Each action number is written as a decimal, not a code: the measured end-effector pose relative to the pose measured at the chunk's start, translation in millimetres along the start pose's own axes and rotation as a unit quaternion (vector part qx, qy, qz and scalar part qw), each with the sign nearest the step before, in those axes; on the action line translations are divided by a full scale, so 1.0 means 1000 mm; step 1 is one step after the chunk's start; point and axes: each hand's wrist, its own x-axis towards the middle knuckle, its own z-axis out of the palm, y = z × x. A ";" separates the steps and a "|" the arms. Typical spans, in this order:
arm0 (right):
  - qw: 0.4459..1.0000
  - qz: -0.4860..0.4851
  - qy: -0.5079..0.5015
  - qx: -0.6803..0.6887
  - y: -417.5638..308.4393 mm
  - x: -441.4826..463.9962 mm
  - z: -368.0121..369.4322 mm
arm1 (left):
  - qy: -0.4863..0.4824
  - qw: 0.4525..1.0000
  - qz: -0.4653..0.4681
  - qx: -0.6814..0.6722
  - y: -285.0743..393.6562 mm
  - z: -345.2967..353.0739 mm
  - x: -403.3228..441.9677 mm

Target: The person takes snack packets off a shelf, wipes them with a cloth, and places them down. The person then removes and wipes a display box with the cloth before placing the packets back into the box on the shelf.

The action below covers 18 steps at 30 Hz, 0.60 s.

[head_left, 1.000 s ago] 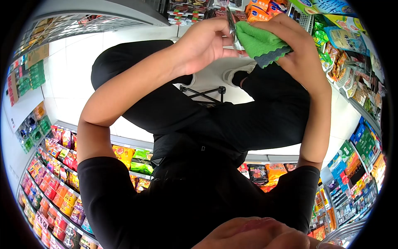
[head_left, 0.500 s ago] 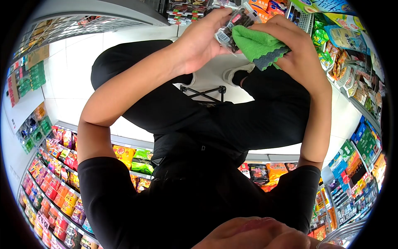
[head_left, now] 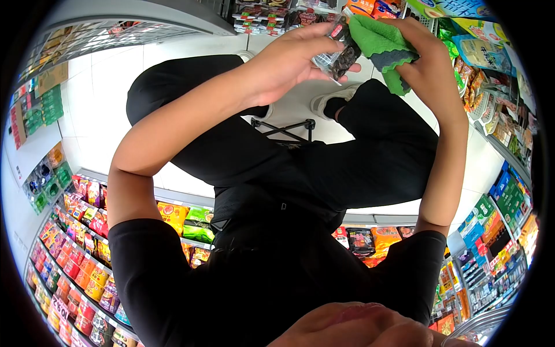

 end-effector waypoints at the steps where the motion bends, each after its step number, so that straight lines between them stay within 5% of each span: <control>1: 1.000 -0.009 -0.005 0.003 -0.001 0.000 0.000 | -0.006 1.000 -0.001 0.006 -0.001 -0.001 0.000; 18: 0.999 0.001 -0.023 0.040 -0.008 0.002 0.001 | -0.017 0.999 -0.001 0.033 -0.006 0.001 0.000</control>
